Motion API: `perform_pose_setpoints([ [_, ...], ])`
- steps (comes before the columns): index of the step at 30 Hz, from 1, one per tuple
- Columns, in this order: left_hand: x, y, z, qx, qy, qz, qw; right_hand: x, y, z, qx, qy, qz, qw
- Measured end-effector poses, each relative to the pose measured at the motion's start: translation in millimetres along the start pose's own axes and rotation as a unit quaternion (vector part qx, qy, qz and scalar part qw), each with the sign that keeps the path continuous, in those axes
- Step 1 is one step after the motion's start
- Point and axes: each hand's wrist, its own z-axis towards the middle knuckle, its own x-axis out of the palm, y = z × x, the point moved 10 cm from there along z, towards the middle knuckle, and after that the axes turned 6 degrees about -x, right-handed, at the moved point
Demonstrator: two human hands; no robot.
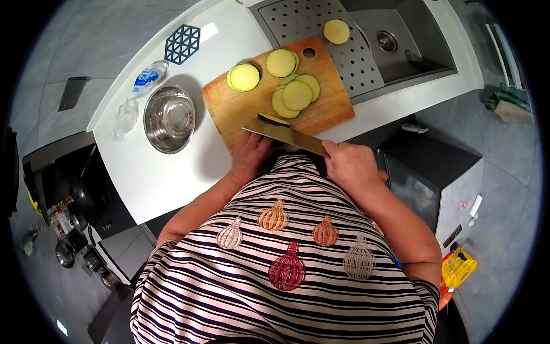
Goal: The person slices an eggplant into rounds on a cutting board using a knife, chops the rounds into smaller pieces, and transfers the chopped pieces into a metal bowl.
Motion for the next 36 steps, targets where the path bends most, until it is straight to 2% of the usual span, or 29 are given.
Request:
perform_pose_setpoints([
  [3,0.1,0.4,1.1,0.009,0.007,0.009,1.0,-0.6,-1.9,3.4,-0.002,0.012,0.039,0.999],
  [16,4.2,11.4,-0.6,0.014,-0.001,0.009,1.0,20.1,-2.5,30.0,0.031,0.106,0.028,0.994],
  [22,1.4,7.7,1.3,0.01,0.006,0.013,1.0,63.5,-14.0,53.7,0.04,0.138,0.017,0.989],
  [24,3.8,7.9,1.0,0.007,0.002,0.011,1.0,83.1,-14.9,64.7,0.048,0.185,-0.006,0.982],
  [29,6.3,4.0,-4.9,0.021,0.011,0.016,1.0,105.0,-24.1,73.4,0.036,0.13,0.011,0.991],
  [36,6.5,6.7,-7.8,0.003,0.003,0.008,1.0,45.1,-5.5,52.6,0.02,0.042,0.048,0.998],
])
